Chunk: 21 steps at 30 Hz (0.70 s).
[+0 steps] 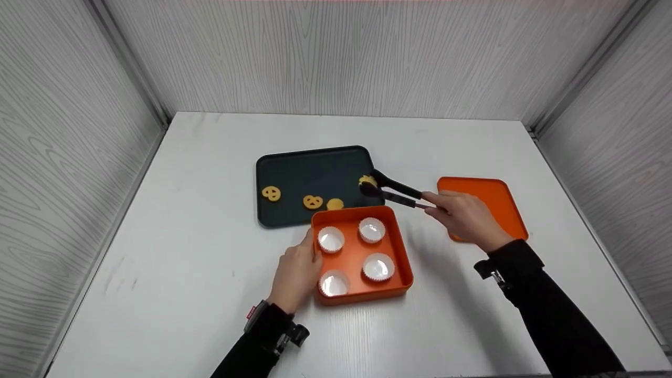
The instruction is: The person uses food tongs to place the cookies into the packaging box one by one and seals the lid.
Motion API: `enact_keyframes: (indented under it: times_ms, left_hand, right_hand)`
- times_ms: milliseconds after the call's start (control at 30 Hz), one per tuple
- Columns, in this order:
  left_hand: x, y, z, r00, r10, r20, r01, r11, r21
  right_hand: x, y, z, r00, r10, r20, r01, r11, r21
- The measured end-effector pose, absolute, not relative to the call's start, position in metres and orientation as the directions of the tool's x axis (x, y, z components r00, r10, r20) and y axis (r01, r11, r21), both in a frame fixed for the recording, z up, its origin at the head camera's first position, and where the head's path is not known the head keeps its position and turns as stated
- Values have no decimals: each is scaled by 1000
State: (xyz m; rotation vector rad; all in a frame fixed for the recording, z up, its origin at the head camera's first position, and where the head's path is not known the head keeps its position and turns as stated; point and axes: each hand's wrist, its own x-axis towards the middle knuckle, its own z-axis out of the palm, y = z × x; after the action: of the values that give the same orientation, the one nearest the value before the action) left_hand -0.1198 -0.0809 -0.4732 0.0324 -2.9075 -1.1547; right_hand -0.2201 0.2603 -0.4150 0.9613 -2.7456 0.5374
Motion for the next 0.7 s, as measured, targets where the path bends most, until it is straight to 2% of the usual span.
enact_keyframes:
  times_ms: [300, 500, 700]
  left_hand:
    - [-121, -81, -473, -1000, -18, -8, -19, 726, 687]
    - [-123, -81, -472, -998, -35, -48, -58, 724, 687]
    - [-124, -82, -475, -999, -26, -38, -45, 731, 681]
  right_hand:
    - [-186, 272, -404, -720, -615, 322, -690, 684, -237]
    - [-171, 278, -403, -736, -624, 261, -675, 705, -218]
    - [-164, 278, -404, -732, -641, 232, -680, 711, -180]
